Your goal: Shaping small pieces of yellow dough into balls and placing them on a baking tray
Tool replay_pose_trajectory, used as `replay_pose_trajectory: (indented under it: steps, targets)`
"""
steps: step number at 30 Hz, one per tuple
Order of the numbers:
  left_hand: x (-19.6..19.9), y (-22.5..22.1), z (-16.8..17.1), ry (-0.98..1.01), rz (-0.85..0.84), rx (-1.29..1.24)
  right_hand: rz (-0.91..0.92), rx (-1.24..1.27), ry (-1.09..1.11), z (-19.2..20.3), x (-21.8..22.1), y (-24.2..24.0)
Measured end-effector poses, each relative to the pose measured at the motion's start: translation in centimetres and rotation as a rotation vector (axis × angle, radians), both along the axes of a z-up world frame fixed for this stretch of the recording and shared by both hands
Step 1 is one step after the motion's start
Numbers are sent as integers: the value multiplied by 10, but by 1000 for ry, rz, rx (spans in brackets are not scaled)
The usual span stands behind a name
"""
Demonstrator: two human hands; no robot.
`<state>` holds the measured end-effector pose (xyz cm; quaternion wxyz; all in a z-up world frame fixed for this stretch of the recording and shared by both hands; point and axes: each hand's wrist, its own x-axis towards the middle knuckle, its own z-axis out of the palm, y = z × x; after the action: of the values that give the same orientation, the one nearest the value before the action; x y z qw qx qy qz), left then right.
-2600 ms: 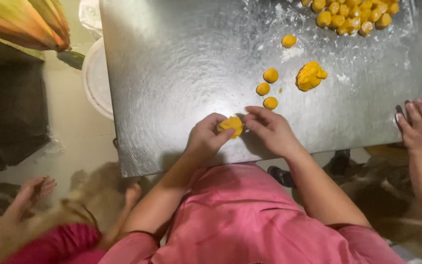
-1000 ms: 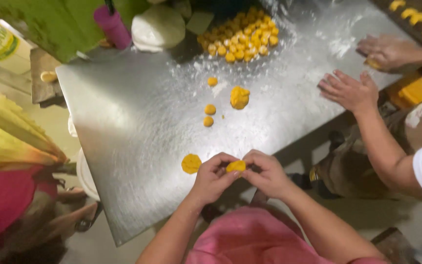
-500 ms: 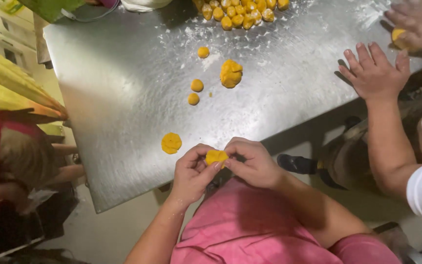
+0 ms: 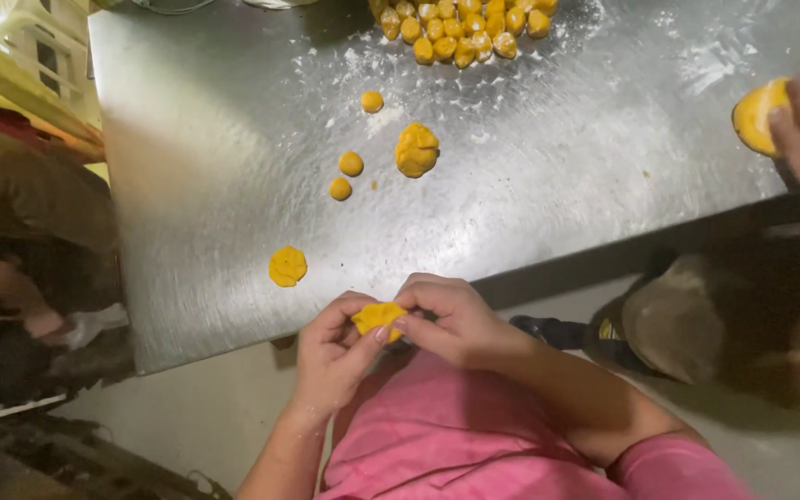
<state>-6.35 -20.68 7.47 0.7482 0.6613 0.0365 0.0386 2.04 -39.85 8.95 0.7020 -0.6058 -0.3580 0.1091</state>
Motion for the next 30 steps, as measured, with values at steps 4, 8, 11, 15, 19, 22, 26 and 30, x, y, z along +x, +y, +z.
replay_pose_trajectory:
  steps: [4,8,11,15,19,22,26,30]
  targets:
    - [6,9,18,-35,23,76,5,39,83,-1,1,4]
    - [14,17,8,-61,-17,10,13,31,122,-10,3,14]
    - [21,31,4,-60,-93,-37,-27,-29,73,4,4,26]
    - [34,64,5,-67,-169,-87,-122,-124,90,22,5,53]
    - [42,104,-3,-121,-150,-194,-184,-164,190,-3,-7,91]
    - [40,129,-8,-110,-188,-257,-152,-101,243,-4,-13,119]
    - [48,158,6,-35,-333,-233,-287,-164,159,-9,-17,146]
    - [57,171,-4,-78,-331,-155,-396,-215,163,4,-21,158]
